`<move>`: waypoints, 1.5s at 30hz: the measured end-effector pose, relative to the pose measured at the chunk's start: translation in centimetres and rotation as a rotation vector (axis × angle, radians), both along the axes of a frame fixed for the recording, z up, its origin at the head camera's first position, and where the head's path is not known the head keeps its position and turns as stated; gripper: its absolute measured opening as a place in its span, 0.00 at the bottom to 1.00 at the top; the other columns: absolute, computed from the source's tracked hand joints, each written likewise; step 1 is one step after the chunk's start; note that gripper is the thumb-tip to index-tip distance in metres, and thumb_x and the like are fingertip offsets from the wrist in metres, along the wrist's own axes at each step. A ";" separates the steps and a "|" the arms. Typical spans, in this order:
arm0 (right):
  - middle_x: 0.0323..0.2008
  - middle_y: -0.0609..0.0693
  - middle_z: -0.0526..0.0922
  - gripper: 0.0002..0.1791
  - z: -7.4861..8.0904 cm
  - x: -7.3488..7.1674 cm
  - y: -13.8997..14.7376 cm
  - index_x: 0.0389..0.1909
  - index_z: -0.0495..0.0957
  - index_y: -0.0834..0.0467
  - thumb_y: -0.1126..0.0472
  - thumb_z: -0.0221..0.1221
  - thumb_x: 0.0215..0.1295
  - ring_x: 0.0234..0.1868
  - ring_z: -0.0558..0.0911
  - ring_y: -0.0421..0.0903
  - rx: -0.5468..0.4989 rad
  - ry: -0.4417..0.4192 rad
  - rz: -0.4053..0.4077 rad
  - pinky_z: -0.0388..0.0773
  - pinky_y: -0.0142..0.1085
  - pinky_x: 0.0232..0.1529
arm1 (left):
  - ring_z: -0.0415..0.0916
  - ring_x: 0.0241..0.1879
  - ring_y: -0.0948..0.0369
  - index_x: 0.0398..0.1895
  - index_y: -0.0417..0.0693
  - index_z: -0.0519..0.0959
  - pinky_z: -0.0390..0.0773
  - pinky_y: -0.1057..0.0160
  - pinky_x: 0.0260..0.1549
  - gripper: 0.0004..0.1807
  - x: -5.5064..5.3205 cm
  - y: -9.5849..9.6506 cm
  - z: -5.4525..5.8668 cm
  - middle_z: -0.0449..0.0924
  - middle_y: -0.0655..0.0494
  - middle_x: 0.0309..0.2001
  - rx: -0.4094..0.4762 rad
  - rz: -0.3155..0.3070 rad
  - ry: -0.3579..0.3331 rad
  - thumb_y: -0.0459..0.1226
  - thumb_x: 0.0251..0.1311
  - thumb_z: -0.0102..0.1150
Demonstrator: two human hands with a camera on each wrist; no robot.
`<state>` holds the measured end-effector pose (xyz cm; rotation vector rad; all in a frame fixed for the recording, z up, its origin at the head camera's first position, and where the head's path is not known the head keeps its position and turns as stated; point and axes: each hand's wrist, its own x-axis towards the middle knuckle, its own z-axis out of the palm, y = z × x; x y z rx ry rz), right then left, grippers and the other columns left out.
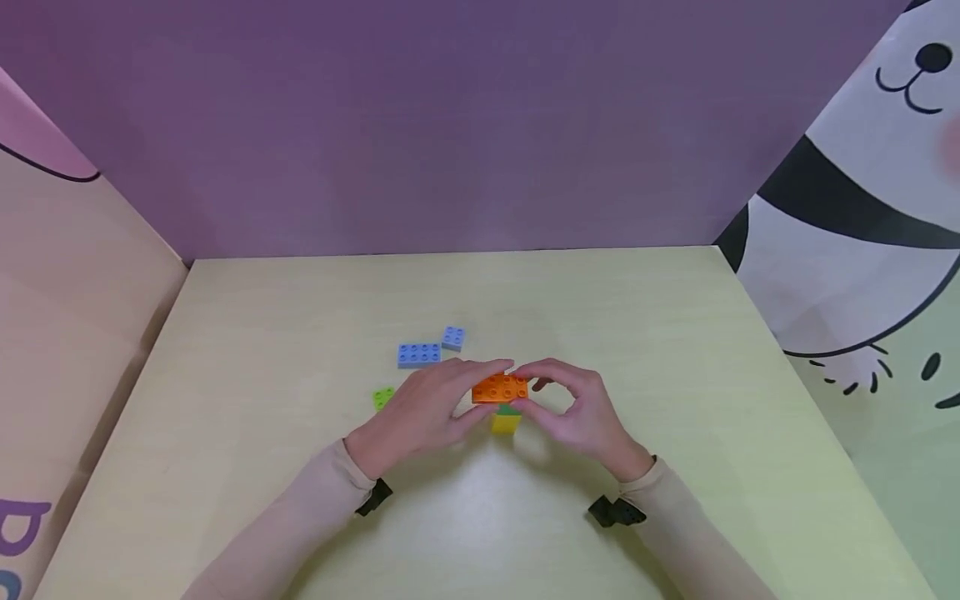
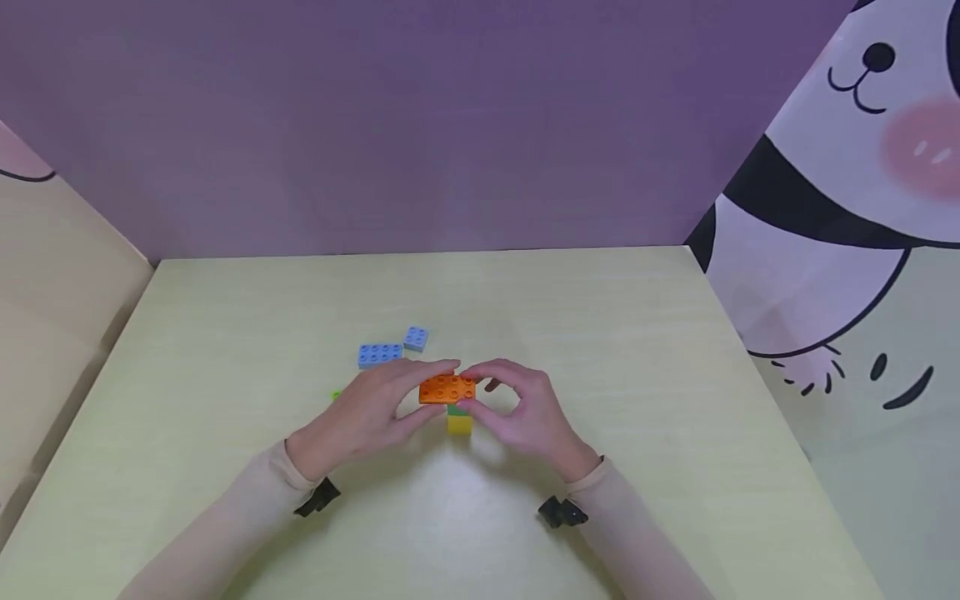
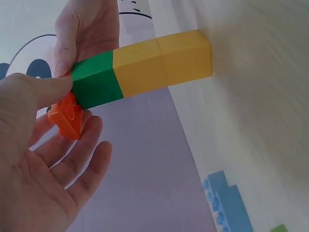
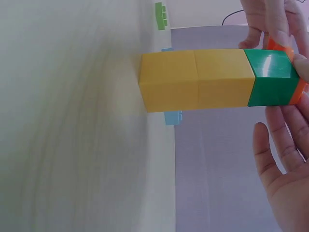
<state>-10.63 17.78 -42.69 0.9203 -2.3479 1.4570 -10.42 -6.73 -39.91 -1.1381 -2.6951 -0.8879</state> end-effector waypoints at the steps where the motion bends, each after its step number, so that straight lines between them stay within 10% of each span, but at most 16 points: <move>1: 0.41 0.47 0.88 0.20 0.0 0.0 0.0 0.47 0.84 0.52 0.67 0.73 0.52 0.40 0.84 0.39 0.003 -0.001 -0.002 0.83 0.38 0.39 | 0.80 0.46 0.63 0.72 0.62 0.66 0.79 0.67 0.38 0.32 0.1 -0.2 -0.2 0.81 0.63 0.57 0.002 0.015 -0.032 0.52 0.66 0.60; 10: 0.41 0.46 0.88 0.19 -0.1 0.2 0.0 0.46 0.84 0.52 0.68 0.73 0.52 0.41 0.83 0.39 0.015 -0.041 -0.027 0.83 0.41 0.39 | 0.79 0.50 0.67 0.68 0.63 0.71 0.79 0.60 0.48 0.29 0.0 -4.2 -1.2 0.79 0.70 0.58 0.045 0.136 -0.083 0.55 0.64 0.60; 21: 0.41 0.46 0.88 0.19 -0.2 0.1 0.3 0.46 0.84 0.52 0.68 0.72 0.53 0.41 0.83 0.39 0.000 -0.061 -0.021 0.81 0.35 0.41 | 0.81 0.51 0.57 0.58 0.55 0.81 0.80 0.53 0.50 0.27 -0.4 -8.5 -2.2 0.83 0.59 0.55 -0.127 0.297 -0.173 0.53 0.57 0.69; 32: 0.41 0.53 0.88 0.20 -0.5 0.3 0.1 0.46 0.84 0.58 0.73 0.72 0.50 0.42 0.83 0.39 -0.020 -0.078 -0.023 0.82 0.38 0.40 | 0.80 0.53 0.54 0.56 0.45 0.81 0.79 0.52 0.55 0.29 -1.2 -9.9 -5.5 0.83 0.52 0.53 -0.198 0.322 -0.224 0.48 0.52 0.74; 45: 0.38 0.58 0.88 0.17 2.5 1.4 -1.5 0.42 0.83 0.66 0.77 0.70 0.49 0.39 0.83 0.39 -0.026 -0.079 -0.032 0.82 0.43 0.38 | 0.80 0.51 0.53 0.49 0.42 0.85 0.79 0.51 0.54 0.21 -1.6 -10.4 -5.6 0.83 0.50 0.51 -0.181 0.296 -0.184 0.43 0.54 0.73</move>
